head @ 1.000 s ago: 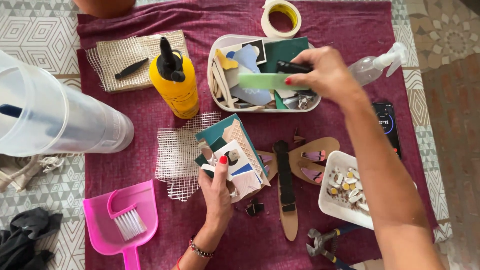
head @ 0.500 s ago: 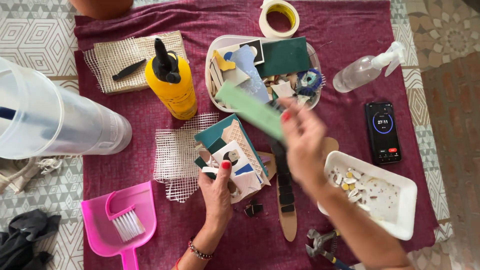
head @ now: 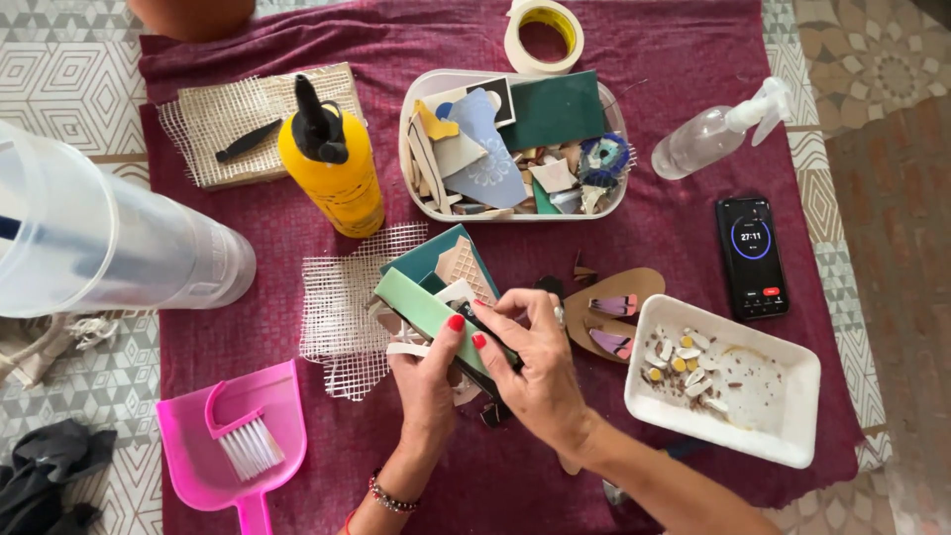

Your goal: The person sorts small ceramic tile pieces from a plastic container, picking them up one by one and placing them into a pile on the table. The person also moves a stack of larger tiles to the side to access the container.

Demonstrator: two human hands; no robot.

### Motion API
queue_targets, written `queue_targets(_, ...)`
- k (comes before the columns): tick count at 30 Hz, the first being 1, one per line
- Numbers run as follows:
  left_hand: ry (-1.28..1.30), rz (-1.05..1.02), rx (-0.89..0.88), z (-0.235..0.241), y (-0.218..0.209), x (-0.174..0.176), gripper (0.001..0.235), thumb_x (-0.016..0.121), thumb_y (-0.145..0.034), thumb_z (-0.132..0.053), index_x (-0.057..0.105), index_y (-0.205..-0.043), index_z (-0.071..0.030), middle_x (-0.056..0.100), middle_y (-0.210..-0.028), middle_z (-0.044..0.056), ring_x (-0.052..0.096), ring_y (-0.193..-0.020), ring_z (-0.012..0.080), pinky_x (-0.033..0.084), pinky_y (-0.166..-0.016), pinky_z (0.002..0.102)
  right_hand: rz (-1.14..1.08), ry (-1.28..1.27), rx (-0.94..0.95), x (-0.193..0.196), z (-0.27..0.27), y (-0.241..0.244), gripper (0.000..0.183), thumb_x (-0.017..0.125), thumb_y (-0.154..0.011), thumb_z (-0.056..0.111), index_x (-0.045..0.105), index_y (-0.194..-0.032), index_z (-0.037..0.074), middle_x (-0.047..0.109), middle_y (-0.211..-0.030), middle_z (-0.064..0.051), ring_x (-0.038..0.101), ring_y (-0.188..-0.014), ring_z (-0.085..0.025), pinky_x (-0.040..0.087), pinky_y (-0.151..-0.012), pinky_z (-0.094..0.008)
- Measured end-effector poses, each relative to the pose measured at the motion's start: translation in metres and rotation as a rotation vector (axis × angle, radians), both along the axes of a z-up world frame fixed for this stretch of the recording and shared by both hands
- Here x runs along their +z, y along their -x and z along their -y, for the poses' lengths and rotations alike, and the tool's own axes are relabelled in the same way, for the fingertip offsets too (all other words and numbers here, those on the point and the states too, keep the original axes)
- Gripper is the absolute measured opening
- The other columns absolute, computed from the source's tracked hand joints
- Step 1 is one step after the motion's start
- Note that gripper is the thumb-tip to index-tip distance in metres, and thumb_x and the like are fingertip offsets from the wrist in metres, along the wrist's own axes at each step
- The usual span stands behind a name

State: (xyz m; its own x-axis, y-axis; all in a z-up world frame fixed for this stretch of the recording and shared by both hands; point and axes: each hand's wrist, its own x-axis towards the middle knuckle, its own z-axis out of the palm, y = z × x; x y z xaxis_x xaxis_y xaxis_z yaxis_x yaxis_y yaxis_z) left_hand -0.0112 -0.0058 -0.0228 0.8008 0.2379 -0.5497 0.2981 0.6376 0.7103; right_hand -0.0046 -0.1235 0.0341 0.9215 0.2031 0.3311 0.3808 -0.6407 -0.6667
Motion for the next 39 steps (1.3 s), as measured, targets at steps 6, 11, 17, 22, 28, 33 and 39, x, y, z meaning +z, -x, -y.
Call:
queue_targets(6,-0.145,-0.006,0.021,0.008,0.006,-0.039,0.062,0.095,-0.068,-0.033,0.057,-0.100,0.005,0.060,-0.068,0.014,0.056,-0.045,0.0180,0.051,-0.038,0.032,0.212,0.145,-0.075,0.006,0.070,-0.119,0.010,0.068,-0.098,0.012,0.075,-0.099,0.005,0.069,-0.092,-0.017,0.067,-0.091,-0.037,0.051,-0.088,-0.044)
queue_targets(11,-0.049,-0.012,-0.038,0.000,-0.001,-0.006,0.024,0.080,-0.078,-0.022,0.063,-0.086,-0.008,0.059,-0.067,0.000,0.048,-0.048,0.0078,0.034,-0.037,0.024,-0.169,0.421,-0.352,0.008,0.115,-0.228,0.046,0.074,-0.094,0.024,0.063,-0.134,0.002,0.072,-0.113,-0.016,0.066,-0.102,-0.031,0.054,-0.085,-0.044)
queue_targets(17,-0.091,-0.003,-0.059,0.000,0.001,-0.007,0.026,0.080,-0.078,-0.025,0.060,-0.082,-0.009,0.053,-0.061,-0.001,0.042,-0.042,0.0074,0.030,-0.033,0.024,-0.477,0.049,-0.422,0.025,0.108,-0.259,0.064,0.081,-0.084,0.016,0.056,-0.141,0.002,0.071,-0.114,-0.009,0.073,-0.100,-0.019,0.060,-0.090,-0.030)
queue_targets(22,-0.081,0.002,-0.037,0.002,0.000,-0.011,0.026,0.081,-0.078,-0.024,0.061,-0.087,-0.010,0.053,-0.062,-0.002,0.042,-0.043,0.0069,0.030,-0.033,0.024,-0.575,-0.223,-0.471,0.056,0.128,-0.260,0.045,0.079,-0.086,0.012,0.065,-0.128,0.006,0.070,-0.129,-0.012,0.073,-0.112,-0.017,0.061,-0.102,-0.024)
queue_targets(28,-0.093,-0.035,-0.051,0.002,0.000,-0.016,0.027,0.081,-0.076,-0.025,0.060,-0.080,-0.009,0.051,-0.060,-0.001,0.040,-0.044,0.0082,0.028,-0.036,0.025,-0.161,-0.054,-0.462,0.085,0.177,-0.248,0.039,0.080,-0.097,0.027,0.064,-0.128,0.010,0.074,-0.121,-0.005,0.073,-0.107,-0.015,0.058,-0.094,-0.025)
queue_targets(33,-0.096,-0.026,-0.049,0.001,0.000,-0.017,0.027,0.081,-0.077,-0.025,0.059,-0.080,-0.010,0.050,-0.059,-0.002,0.039,-0.043,0.0076,0.028,-0.035,0.025,0.287,0.166,-0.206,0.123,0.168,-0.180,0.046,0.063,-0.121,-0.018,0.042,-0.084,0.001,0.037,-0.076,-0.007,0.025,-0.070,-0.016,0.016,-0.066,-0.040)
queue_targets(39,-0.085,-0.033,-0.046,0.001,0.000,-0.017,0.026,0.080,-0.077,-0.024,0.061,-0.084,-0.008,0.055,-0.062,0.000,0.043,-0.044,0.0088,0.030,-0.035,0.025,0.720,0.408,-0.105,0.060,0.152,-0.149,0.024,0.050,-0.120,-0.006,0.071,-0.125,-0.015,0.060,-0.073,-0.012,0.047,-0.047,-0.016,0.039,-0.035,-0.028)
